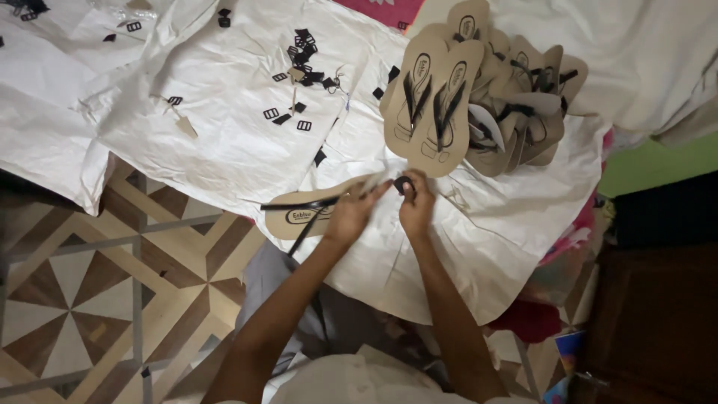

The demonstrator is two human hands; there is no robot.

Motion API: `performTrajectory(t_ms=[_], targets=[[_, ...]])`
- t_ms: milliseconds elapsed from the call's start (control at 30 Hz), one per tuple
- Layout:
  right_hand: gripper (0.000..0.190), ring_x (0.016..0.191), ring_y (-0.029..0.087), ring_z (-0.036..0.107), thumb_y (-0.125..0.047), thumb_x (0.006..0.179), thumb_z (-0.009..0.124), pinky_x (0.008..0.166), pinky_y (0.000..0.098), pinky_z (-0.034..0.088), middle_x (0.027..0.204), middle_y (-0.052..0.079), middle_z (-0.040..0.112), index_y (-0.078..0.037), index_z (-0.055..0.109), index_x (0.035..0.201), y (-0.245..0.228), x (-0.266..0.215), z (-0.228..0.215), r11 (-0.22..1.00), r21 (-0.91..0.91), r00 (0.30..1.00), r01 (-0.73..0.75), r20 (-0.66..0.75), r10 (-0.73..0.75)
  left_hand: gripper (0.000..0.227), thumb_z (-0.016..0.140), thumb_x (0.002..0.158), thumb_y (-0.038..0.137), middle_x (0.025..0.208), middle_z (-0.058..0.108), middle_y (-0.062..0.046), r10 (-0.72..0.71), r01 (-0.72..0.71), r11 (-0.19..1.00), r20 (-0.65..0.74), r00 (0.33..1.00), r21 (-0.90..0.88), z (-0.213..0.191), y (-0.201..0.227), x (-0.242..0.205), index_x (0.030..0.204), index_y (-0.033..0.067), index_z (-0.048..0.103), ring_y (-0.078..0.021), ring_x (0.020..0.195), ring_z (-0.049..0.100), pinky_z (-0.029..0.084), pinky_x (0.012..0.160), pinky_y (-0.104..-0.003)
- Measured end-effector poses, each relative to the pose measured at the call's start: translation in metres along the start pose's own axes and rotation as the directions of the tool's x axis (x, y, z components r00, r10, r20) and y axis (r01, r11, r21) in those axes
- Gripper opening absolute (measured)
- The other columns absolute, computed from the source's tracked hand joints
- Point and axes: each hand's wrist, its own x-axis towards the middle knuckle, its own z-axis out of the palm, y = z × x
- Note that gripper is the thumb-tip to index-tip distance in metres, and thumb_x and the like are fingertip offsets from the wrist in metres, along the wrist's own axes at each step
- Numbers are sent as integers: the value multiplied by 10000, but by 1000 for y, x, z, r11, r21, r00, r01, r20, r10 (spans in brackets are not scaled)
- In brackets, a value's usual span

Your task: Manually threading and securing straps and buckles onto sandal soles.

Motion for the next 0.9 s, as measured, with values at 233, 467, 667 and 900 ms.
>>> performTrajectory(t_ms=[233,467,667,900], targets=[[101,856,311,748,-110,964,693,758,405,600,865,71,760,-138,731,1053,27,-7,3,980,-175,983,95,169,-65,477,567,936,73,1251,602,-156,-197,173,972,-156,968,-158,14,-30,2,1355,286,649,-469,903,719,609,810,-510],[53,776,296,740,-178,955,707,667,384,587,809,50,738,-170,703,1007,9,-9,12,961,-228,969,158,225,-105,293,817,795,285,1124,593,-101,-181,185,966,-39,983,180,6,-16,27,1070,196,768,-376,1011,683,601,833,-489],[78,790,334,724,-79,928,705,658,409,572,825,94,725,-112,719,998,7,-8,15,971,-156,966,184,211,-149,395,842,757,240,979,595,-109,-73,133,899,-156,985,418,51,-26,37,1112,125,712,-326,791,724,614,608,-433],[104,827,364,720,-54,949,677,667,411,576,872,130,725,-78,718,1041,15,-7,18,991,-70,986,110,136,-100,133,677,851,108,989,649,-131,30,81,879,-225,974,470,53,-29,44,956,79,753,-299,776,731,610,607,-377]])
